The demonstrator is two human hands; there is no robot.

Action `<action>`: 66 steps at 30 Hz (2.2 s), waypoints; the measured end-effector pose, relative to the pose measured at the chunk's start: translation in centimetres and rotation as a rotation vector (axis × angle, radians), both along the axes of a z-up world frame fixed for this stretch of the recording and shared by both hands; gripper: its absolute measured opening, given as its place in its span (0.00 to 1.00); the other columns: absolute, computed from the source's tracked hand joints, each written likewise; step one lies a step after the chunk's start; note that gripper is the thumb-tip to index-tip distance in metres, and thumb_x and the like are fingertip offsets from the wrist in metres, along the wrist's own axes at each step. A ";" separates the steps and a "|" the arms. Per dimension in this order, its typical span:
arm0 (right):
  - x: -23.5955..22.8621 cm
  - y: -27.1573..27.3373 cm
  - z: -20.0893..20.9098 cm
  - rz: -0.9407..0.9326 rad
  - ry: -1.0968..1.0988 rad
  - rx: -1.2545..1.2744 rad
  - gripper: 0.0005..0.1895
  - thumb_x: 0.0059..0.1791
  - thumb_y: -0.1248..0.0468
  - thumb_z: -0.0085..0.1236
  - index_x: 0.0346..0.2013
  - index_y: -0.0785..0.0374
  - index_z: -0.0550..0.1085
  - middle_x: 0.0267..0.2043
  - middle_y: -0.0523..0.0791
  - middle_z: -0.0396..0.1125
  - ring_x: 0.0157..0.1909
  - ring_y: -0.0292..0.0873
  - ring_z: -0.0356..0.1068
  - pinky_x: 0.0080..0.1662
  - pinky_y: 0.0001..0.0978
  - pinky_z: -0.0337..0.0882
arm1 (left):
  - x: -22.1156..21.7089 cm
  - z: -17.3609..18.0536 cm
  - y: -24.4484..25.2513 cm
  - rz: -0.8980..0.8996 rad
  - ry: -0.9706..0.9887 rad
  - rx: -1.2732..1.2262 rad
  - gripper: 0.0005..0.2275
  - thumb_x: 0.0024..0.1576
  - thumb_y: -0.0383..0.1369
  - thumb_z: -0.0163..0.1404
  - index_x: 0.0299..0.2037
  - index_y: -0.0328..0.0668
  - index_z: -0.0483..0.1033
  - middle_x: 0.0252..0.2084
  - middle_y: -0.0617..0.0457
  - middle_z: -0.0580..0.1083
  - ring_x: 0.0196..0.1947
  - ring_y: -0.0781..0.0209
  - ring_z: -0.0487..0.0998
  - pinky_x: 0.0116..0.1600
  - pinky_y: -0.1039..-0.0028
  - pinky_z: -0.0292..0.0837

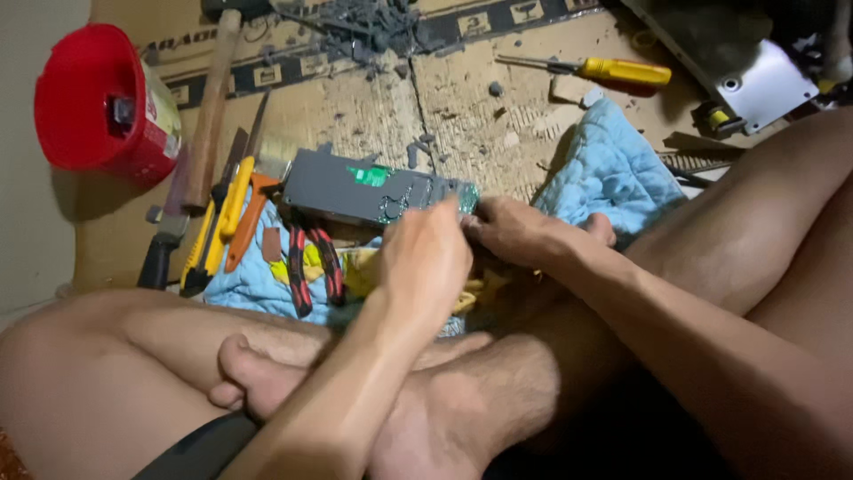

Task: The person sits on the floor and uses a brush to clean debris off a green circuit board. They then use a screwdriver to scrape the surface of the board, removing more residue.

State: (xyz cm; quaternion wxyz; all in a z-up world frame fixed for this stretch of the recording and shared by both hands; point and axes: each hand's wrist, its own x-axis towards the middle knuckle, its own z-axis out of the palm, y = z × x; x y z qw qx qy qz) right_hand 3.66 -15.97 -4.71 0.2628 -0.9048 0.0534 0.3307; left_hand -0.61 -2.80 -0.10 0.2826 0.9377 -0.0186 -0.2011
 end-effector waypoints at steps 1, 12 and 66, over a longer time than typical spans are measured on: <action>-0.4 0.2 0.8 0.015 0.031 -0.014 0.29 0.53 0.38 0.41 0.53 0.53 0.77 0.53 0.52 0.73 0.61 0.55 0.69 0.61 0.52 0.67 | -0.4 0.6 0.5 -0.036 0.035 0.071 0.21 0.59 0.24 0.44 0.64 0.38 0.70 0.45 0.29 0.77 0.49 0.28 0.78 0.47 0.37 0.77; 0.0 -0.4 -2.2 0.098 -0.031 -0.012 0.24 0.56 0.48 0.38 0.51 0.59 0.76 0.50 0.55 0.73 0.58 0.59 0.71 0.58 0.56 0.70 | 0.9 0.5 0.9 -0.150 0.045 0.199 0.15 0.63 0.29 0.44 0.58 0.40 0.75 0.40 0.34 0.77 0.45 0.32 0.79 0.44 0.41 0.79; 0.3 -1.1 -2.2 0.049 -0.003 0.069 0.30 0.51 0.36 0.43 0.46 0.56 0.76 0.46 0.55 0.74 0.57 0.59 0.71 0.57 0.55 0.70 | 5.0 -0.7 2.6 -0.429 -0.046 0.311 0.14 0.57 0.28 0.41 0.46 0.52 0.80 0.38 0.40 0.79 0.48 0.35 0.81 0.48 0.44 0.78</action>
